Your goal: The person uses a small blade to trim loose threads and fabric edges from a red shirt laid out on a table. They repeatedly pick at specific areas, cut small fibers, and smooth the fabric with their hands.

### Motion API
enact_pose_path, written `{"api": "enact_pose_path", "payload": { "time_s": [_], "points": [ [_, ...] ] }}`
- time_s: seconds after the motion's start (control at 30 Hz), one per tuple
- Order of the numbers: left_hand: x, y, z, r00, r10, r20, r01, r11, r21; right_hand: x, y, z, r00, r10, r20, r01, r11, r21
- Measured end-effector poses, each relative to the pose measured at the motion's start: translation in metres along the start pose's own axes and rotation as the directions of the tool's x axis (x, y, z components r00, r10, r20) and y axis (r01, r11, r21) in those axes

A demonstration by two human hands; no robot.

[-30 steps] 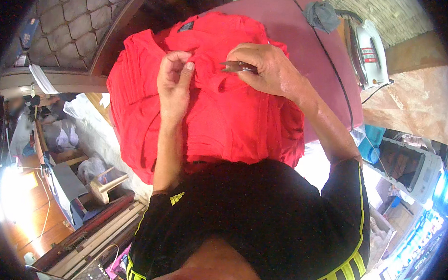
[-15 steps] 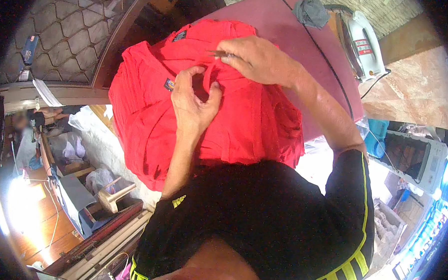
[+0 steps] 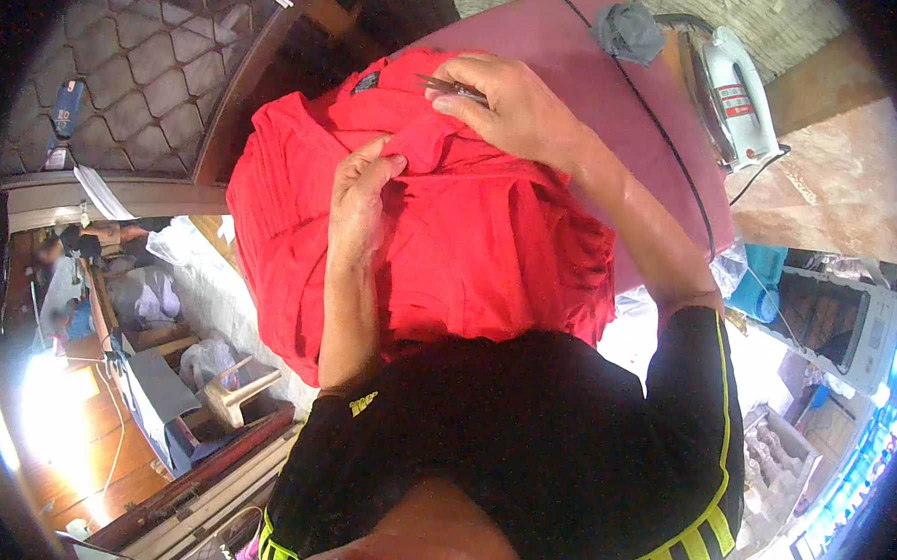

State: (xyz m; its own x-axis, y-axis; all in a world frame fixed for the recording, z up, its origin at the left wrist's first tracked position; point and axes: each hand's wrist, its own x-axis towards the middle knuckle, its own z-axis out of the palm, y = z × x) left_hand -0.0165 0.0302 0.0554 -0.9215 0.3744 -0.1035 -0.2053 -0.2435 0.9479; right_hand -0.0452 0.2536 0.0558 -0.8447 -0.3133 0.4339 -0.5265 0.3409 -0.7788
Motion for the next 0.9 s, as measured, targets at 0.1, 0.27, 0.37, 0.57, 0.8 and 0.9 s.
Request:
{"api": "enact_pose_path", "payload": {
  "time_s": [0.1,0.27,0.37,0.57,0.8,0.9],
  "points": [
    [-0.002,-0.003,0.003,0.999,0.040,-0.022,-0.039,0.999,0.034,-0.007,-0.028,0.014,0.982,-0.102,-0.162,0.110,0.993,0.043],
    [-0.006,-0.010,0.010,0.887,0.457,-0.067,-0.385,0.812,0.439,-0.006,-0.026,0.000,0.985,-0.122,-0.124,0.109,0.989,-0.104],
    [-0.022,-0.003,0.010,0.794,0.599,0.100,-0.543,0.627,0.558,-0.016,-0.028,-0.001,0.915,-0.220,-0.339,0.168,0.970,-0.177],
    [-0.042,-0.021,-0.013,0.798,0.601,-0.036,-0.394,0.566,0.724,-0.072,-0.052,-0.005,0.938,0.256,-0.232,-0.257,0.966,0.027],
    [-0.038,-0.005,-0.002,0.950,0.312,-0.029,-0.179,0.616,0.767,-0.078,-0.082,0.019,0.985,0.139,-0.105,-0.149,0.985,-0.092],
    [-0.036,-0.018,-0.018,0.964,0.263,-0.036,-0.200,0.810,0.552,-0.074,-0.082,0.036,0.990,0.047,-0.134,-0.089,0.941,-0.328]
  ]
}}
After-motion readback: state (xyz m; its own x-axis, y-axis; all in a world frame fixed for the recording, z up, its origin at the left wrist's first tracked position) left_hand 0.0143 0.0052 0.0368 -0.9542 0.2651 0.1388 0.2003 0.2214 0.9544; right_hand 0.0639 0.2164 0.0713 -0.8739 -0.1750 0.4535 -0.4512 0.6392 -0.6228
